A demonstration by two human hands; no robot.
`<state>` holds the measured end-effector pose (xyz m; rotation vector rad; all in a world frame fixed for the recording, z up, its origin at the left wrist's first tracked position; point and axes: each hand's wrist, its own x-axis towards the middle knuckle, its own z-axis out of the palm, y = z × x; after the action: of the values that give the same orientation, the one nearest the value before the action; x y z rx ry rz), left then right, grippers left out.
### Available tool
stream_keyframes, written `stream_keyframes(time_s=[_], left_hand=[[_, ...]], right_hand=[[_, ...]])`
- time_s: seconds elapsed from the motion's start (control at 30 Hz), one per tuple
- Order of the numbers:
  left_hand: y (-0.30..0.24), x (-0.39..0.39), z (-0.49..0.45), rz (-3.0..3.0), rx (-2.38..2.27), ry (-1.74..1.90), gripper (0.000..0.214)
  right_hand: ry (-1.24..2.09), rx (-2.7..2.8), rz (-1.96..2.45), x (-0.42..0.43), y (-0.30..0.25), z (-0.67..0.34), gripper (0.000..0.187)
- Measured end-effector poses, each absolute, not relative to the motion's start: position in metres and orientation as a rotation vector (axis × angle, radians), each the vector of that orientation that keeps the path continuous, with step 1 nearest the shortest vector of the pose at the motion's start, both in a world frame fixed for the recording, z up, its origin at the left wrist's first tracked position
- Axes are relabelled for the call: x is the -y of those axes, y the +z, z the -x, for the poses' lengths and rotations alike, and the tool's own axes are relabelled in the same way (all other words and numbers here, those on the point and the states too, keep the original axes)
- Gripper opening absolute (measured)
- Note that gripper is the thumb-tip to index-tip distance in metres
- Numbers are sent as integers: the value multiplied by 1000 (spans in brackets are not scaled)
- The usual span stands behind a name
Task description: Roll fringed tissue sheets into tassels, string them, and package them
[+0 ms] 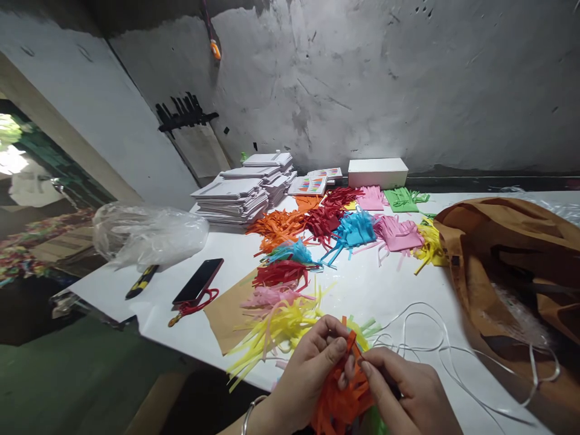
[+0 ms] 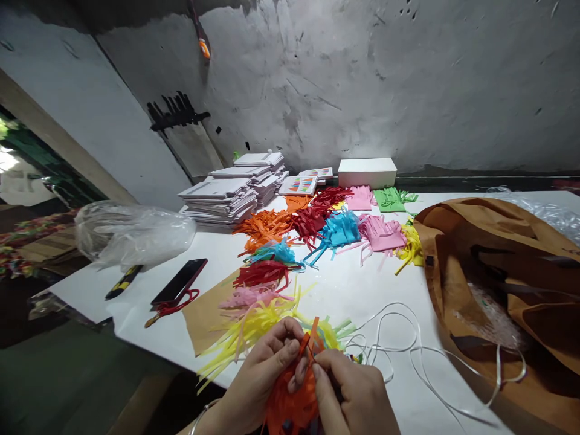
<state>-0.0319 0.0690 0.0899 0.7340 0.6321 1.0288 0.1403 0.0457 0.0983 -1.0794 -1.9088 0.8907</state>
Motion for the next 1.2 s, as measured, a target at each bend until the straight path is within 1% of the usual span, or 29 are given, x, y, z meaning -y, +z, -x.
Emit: stream_keyframes(time_s=[0.1, 0.2, 0.3, 0.33, 0.4, 0.43, 0.47, 0.53, 0.63, 0.7, 0.77, 0.9, 1.0, 1.07, 1.2], left_hand=[[93, -69, 32, -813, -706, 1021, 36], [98, -70, 33, -869, -751, 967, 38], [101, -71, 36, -936, -782, 933, 37], [101, -71, 37, -966, -794, 933, 37], [100, -72, 39, -1045, -831, 947, 38], [100, -72, 39, -1099, -861, 964, 37], [99, -71, 40, -1161, -897, 983, 36], [99, -70, 40, -1299, -968, 1016, 30], [101, -69, 39, -1461, -1034, 1060, 22], [102, -68, 40, -1505, -1035, 1073, 20], [104, -68, 41, -1515, -1008, 1057, 21], [103, -70, 41, -1544, -959, 1012, 24], [98, -70, 41, -1633, -912, 1031, 25], [95, -69, 41, -1748, -892, 1083, 21], [92, -67, 42, -1985, -894, 1172, 9]], right_hand=[[880, 1944, 1150, -47, 100, -142, 29], [999, 1866, 1199, -47, 103, -144, 34], [1293, 1607, 1210, -48, 101, -142, 36], [1438, 1504, 1179, -49, 98, -141, 40], [1719, 1322, 1066, -52, 92, -138, 57], [1819, 1255, 1001, -53, 89, -136, 63], [1877, 1207, 953, -54, 86, -135, 65], [1863, 1164, 939, -55, 83, -132, 60], [1682, 1195, 997, -52, 82, -130, 48], [1664, 1203, 980, -50, 81, -130, 46], [1797, 1099, 893, -49, 78, -130, 52], [2104, 715, 645, -53, 68, -124, 70], [2128, 677, 620, -55, 64, -122, 73], [2023, 814, 694, -54, 64, -123, 66], [1732, 1192, 890, -47, 70, -130, 45]])
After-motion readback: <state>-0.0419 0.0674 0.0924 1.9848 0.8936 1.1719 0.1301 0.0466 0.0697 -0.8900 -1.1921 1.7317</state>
